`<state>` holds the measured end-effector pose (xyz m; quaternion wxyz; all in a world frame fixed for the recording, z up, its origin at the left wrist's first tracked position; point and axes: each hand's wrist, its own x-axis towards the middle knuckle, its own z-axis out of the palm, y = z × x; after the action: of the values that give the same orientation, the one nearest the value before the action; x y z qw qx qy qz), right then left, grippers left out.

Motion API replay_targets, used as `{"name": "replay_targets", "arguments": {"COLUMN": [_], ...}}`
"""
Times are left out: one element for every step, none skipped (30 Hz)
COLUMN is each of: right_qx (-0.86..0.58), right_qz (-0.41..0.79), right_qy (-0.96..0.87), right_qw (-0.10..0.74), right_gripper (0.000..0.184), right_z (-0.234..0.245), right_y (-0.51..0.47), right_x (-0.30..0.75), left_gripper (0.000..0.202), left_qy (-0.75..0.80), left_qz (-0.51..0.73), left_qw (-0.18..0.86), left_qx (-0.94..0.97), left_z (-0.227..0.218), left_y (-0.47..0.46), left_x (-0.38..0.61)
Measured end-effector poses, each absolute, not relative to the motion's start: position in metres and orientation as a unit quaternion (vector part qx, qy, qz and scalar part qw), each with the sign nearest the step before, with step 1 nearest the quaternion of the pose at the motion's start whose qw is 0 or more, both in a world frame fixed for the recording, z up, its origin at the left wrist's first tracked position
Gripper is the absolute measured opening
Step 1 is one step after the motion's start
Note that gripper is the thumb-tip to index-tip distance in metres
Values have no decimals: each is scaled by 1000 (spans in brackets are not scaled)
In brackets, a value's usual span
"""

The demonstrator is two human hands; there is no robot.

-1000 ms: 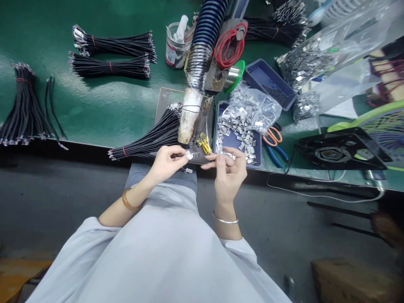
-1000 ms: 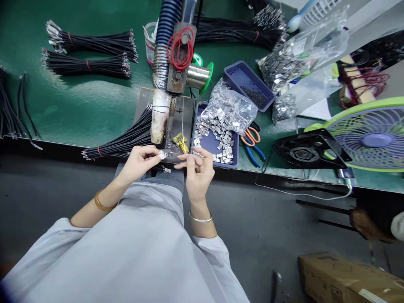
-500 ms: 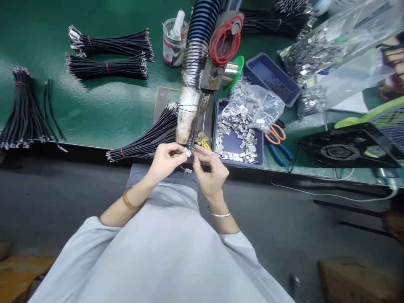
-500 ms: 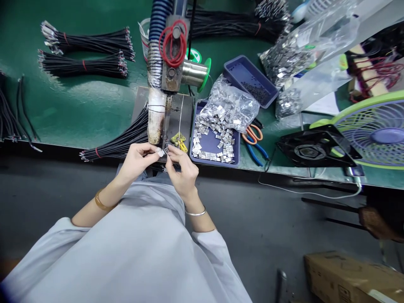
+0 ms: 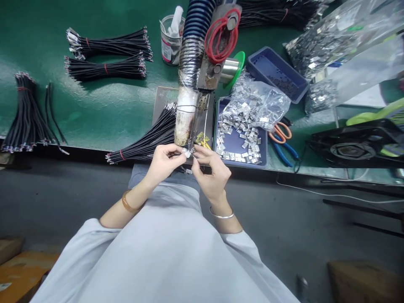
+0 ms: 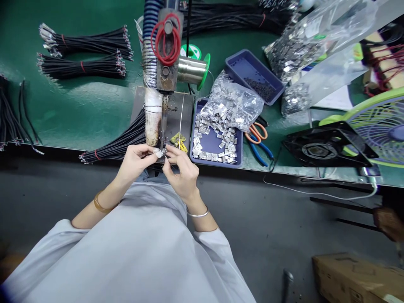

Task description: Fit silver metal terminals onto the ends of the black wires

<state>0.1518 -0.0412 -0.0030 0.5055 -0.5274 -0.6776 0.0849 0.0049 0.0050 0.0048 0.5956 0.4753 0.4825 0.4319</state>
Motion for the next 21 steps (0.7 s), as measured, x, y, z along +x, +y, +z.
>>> {"name": "replay_targets", "arguments": {"right_qx": [-526,-524,-522,-521,-521,-525,-531,-538,-544,-546,-543,-534,-522,-519,-530,-557,-592,-630,-658,-680,-700], "right_qz": [89,90,89,87,90,103,122,139,140,115,66,2,-65,-116,-136,-123,-86,-33,22,57,66], "right_qy": [-682,-685,-689,-690,-688,-682,-670,-654,-634,-611,-586,-558,-531,-513,-505,-512,-525,-537,-544,-549,-555], "right_qw": [501,497,495,495,496,499,504,513,532,561,598,636,665,675,667,642,605,561,520,482,445], "right_gripper": [14,14,14,14,13,12,10,8,6,5,4,5,8,11,14,15,15,14,12,13,14], "right_z": [-4,-4,-4,-4,-4,-4,-3,-2,0,2,6,10,15,20,25,30,33,34,33,30,25], "right_y": [-42,-42,-43,-43,-44,-44,-45,-46,-46,-47,-49,-50,-52,-54,-56,-57,-58,-57,-54,-50,-44], "right_x": [153,154,155,157,158,159,161,163,165,168,171,174,178,182,186,191,197,204,212,220,230], "left_gripper": [12,12,11,11,11,11,12,13,13,12,12,12,13,15,15,16,16,17,16,16,16], "left_qy": [484,484,484,483,481,478,473,467,460,451,441,430,421,414,410,411,414,419,426,433,440], "left_qz": [427,423,421,418,415,408,397,381,361,340,319,302,292,289,294,307,329,356,387,416,438], "left_qw": [597,598,598,598,597,596,595,594,588,575,555,530,505,485,475,472,471,464,445,411,364], "left_qx": [477,478,480,483,490,500,514,533,559,592,629,665,695,714,721,717,706,694,686,686,695], "left_z": [4,4,4,4,4,4,5,5,6,6,6,5,4,2,0,-2,-4,-7,-9,-11,-12], "left_y": [5,5,4,4,4,3,2,1,0,-2,-5,-7,-10,-13,-16,-18,-19,-20,-19,-17,-14], "left_x": [5,6,6,7,7,7,6,4,3,0,-2,-5,-7,-10,-12,-14,-15,-17,-18,-19,-20]}}
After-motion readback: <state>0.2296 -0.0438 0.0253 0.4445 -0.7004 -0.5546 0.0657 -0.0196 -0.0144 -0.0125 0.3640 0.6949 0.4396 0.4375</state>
